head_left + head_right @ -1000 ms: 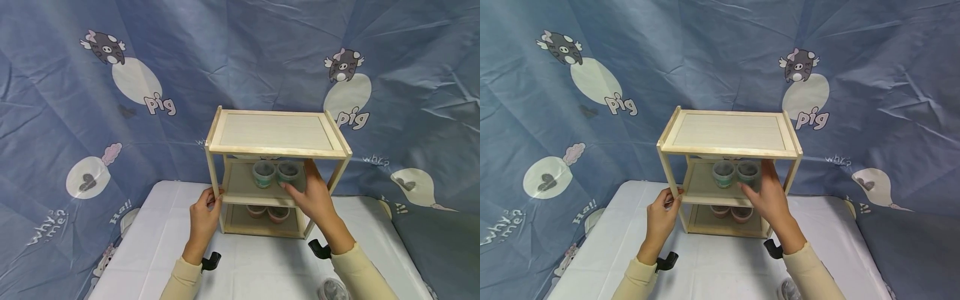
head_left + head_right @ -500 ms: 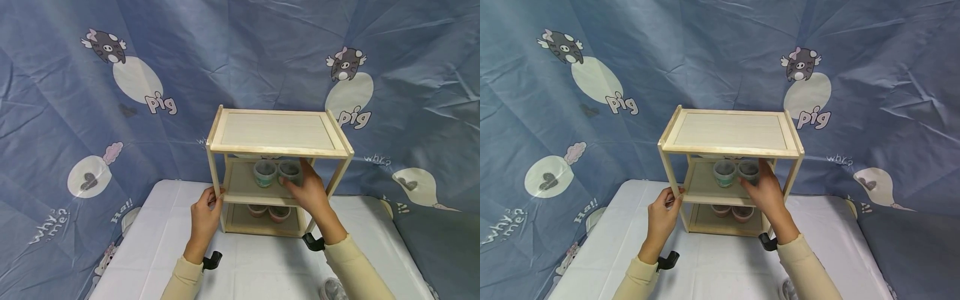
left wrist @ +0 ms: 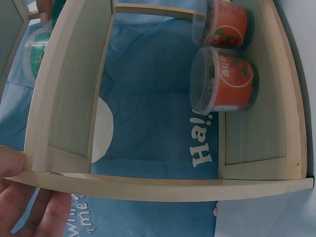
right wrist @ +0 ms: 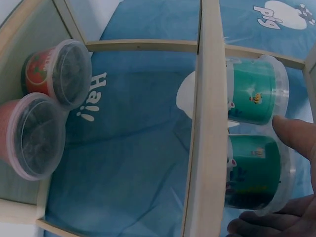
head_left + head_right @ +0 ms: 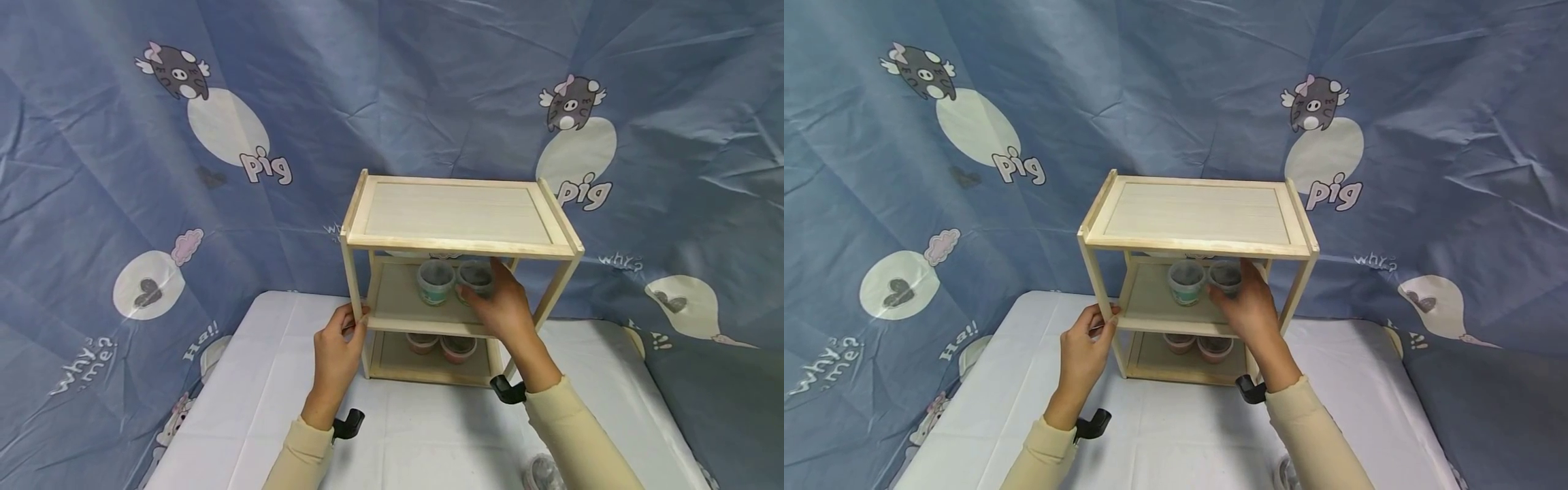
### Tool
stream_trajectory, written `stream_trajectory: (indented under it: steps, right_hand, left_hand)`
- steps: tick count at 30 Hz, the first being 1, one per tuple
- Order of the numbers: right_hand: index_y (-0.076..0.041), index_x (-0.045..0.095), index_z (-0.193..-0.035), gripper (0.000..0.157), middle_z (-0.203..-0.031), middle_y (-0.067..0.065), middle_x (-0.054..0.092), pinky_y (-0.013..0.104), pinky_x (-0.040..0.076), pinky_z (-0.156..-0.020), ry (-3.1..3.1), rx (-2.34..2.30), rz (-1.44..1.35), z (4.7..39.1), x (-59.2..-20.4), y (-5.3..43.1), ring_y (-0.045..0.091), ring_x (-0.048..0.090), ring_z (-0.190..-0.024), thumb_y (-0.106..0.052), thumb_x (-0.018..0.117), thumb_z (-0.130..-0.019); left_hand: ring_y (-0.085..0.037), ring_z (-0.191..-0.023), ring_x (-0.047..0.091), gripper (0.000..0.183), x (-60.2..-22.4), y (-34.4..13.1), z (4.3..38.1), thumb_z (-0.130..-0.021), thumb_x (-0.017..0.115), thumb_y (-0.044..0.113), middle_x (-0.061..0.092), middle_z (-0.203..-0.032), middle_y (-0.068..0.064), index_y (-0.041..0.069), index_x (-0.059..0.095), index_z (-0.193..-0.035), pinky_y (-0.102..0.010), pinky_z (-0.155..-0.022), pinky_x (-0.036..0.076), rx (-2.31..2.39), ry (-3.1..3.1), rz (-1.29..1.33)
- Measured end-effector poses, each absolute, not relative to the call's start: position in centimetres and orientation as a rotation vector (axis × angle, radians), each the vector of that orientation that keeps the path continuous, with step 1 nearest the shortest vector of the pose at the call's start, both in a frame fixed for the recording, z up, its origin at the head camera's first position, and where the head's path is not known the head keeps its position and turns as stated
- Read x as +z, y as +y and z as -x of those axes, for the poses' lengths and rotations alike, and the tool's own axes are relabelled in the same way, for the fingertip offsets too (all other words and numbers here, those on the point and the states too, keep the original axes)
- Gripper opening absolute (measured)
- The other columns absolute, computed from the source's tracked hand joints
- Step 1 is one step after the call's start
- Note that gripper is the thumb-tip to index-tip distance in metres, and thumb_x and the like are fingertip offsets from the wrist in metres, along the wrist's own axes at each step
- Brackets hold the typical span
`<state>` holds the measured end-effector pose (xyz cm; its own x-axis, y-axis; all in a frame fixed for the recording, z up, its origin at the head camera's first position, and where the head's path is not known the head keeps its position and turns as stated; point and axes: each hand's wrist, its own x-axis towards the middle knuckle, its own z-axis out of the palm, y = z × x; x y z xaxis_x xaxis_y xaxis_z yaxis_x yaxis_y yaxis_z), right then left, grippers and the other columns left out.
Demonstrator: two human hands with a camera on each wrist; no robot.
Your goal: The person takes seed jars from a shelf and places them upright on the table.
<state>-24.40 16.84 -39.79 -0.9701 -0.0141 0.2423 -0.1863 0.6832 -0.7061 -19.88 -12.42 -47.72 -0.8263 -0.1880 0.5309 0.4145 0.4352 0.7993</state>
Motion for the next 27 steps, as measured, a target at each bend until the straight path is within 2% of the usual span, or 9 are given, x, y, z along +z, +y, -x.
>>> stream_trajectory:
  steps: [12, 27]
  right_hand:
    - [0.008, 0.029, -0.159, 0.088, -0.152, 0.037, 0.044, 0.067, 0.043, -0.108, -2.687, 1.165, -0.144, 24.59, -40.09, 16.91, 0.054, 0.045, -0.138, -0.039, 0.072, -0.099]
    - [0.0, 0.041, -0.157, 0.083, -0.146, 0.031, 0.054, 0.065, 0.047, -0.104, -2.562, 1.248, -0.114, 23.83, -39.98, 17.0, 0.049, 0.052, -0.134, -0.041, 0.078, -0.095]
  left_hand:
    - [-0.018, -0.096, 0.076, 0.021, -47.79, -12.44, 19.95, -0.097, 0.073, 0.002, 0.079, -0.108, -0.003, 0.003, 0.072, -0.119, -0.033, -0.08, 0.063, -1.392, -2.128, 0.199]
    - [-0.019, -0.096, 0.076, 0.02, -47.78, -12.41, 20.03, -0.098, 0.072, 0.002, 0.079, -0.108, -0.007, 0.001, 0.072, -0.118, -0.032, -0.08, 0.063, -1.39, -2.125, 0.211]
